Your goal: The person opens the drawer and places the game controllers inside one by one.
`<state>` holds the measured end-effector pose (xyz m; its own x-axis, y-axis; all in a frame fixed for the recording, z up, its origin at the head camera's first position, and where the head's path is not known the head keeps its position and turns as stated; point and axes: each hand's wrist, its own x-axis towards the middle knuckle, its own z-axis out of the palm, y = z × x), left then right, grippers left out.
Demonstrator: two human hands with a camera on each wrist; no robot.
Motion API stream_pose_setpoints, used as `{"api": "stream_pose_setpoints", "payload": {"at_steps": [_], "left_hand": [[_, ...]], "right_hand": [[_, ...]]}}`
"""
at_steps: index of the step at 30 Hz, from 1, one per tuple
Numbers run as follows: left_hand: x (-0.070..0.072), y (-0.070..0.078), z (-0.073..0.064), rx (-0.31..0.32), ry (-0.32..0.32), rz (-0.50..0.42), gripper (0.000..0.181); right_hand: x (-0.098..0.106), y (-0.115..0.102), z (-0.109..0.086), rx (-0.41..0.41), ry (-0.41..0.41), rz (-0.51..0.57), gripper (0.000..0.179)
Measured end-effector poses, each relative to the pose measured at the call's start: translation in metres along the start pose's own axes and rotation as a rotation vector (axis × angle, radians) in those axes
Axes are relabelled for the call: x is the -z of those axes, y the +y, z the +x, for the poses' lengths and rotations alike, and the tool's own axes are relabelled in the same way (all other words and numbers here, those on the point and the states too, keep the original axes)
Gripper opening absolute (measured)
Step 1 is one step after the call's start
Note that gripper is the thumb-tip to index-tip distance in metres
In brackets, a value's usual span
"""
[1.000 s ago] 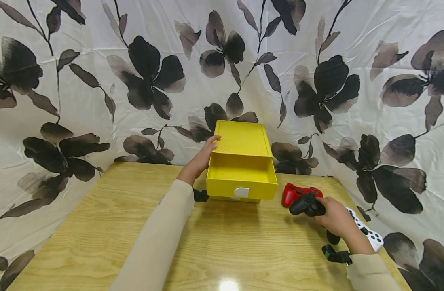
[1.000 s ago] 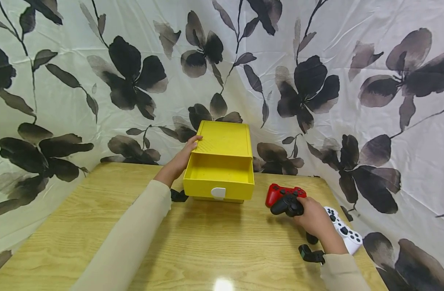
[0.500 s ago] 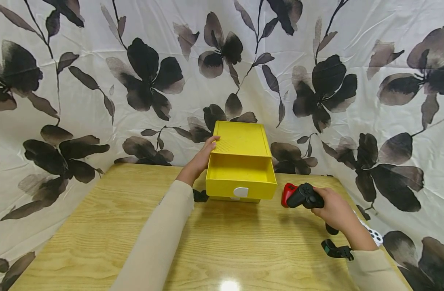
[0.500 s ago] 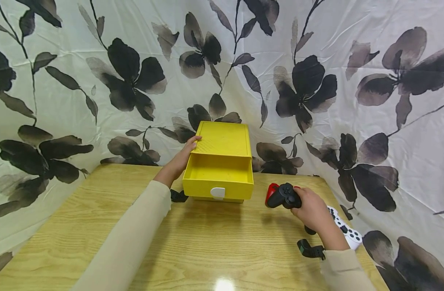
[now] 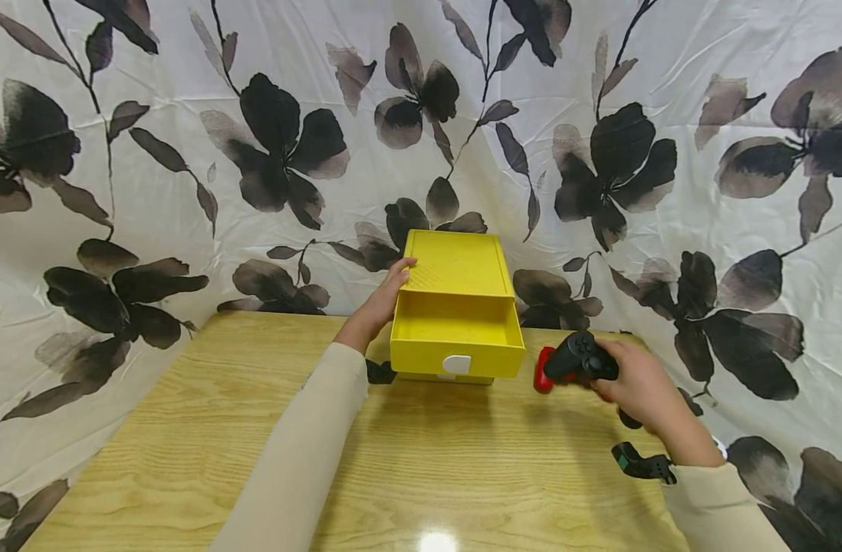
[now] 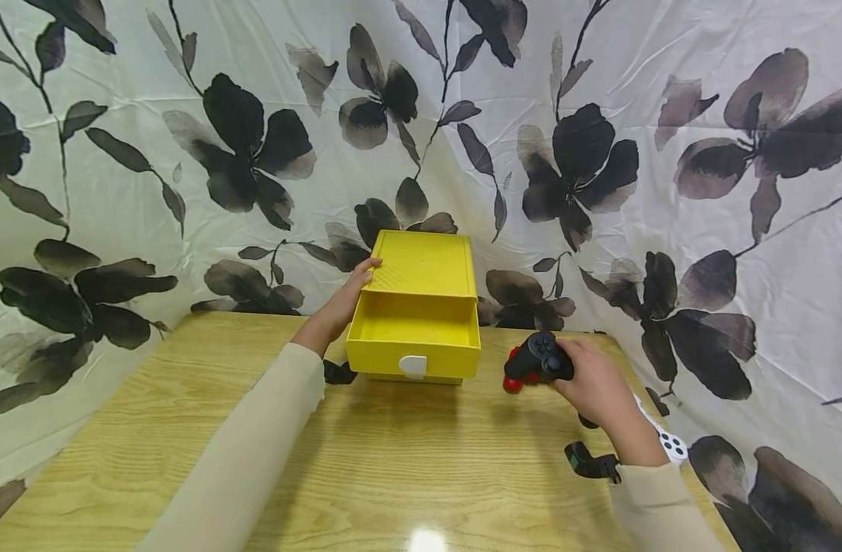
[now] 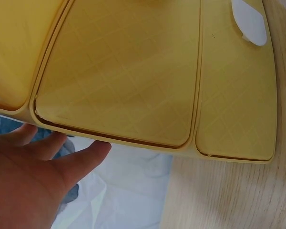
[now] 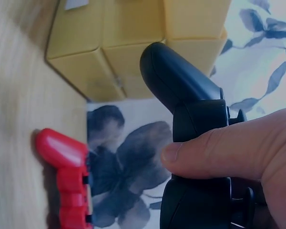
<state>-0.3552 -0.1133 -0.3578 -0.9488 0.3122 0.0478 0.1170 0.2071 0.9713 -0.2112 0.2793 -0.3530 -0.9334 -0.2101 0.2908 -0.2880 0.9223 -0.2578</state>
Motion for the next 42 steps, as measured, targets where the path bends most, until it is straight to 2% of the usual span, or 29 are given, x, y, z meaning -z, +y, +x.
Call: {"api": "stream_pose_setpoints", "payload": {"at_steps": [1, 9, 18, 29, 35, 42], "left_hand": [[0.000, -0.003, 0.003, -0.002, 0.006, 0.001, 0.039], [-0.001, -0.003, 0.002, 0.007, 0.007, 0.003, 0.039], [0.000, -0.003, 0.002, 0.012, 0.002, 0.001, 0.039], [-0.003, 0.021, -0.015, 0.027, -0.035, 0.011, 0.042], [-0.003, 0.022, -0.015, 0.027, -0.037, 0.011, 0.043], [-0.002, 0.021, -0.015, 0.022, -0.035, 0.004, 0.042]], "right_hand": [[0.002, -0.001, 0.001, 0.003, 0.006, 0.000, 0.064], [0.017, -0.013, 0.007, 0.043, 0.059, -0.020, 0.064], [0.029, -0.027, 0.013, 0.052, 0.119, -0.029, 0.063], [0.038, -0.044, 0.024, 0.088, 0.179, -0.022, 0.064], [0.042, -0.052, 0.032, 0.123, 0.208, -0.033, 0.062], [0.047, -0.064, 0.043, 0.128, 0.191, -0.048, 0.061]]}}
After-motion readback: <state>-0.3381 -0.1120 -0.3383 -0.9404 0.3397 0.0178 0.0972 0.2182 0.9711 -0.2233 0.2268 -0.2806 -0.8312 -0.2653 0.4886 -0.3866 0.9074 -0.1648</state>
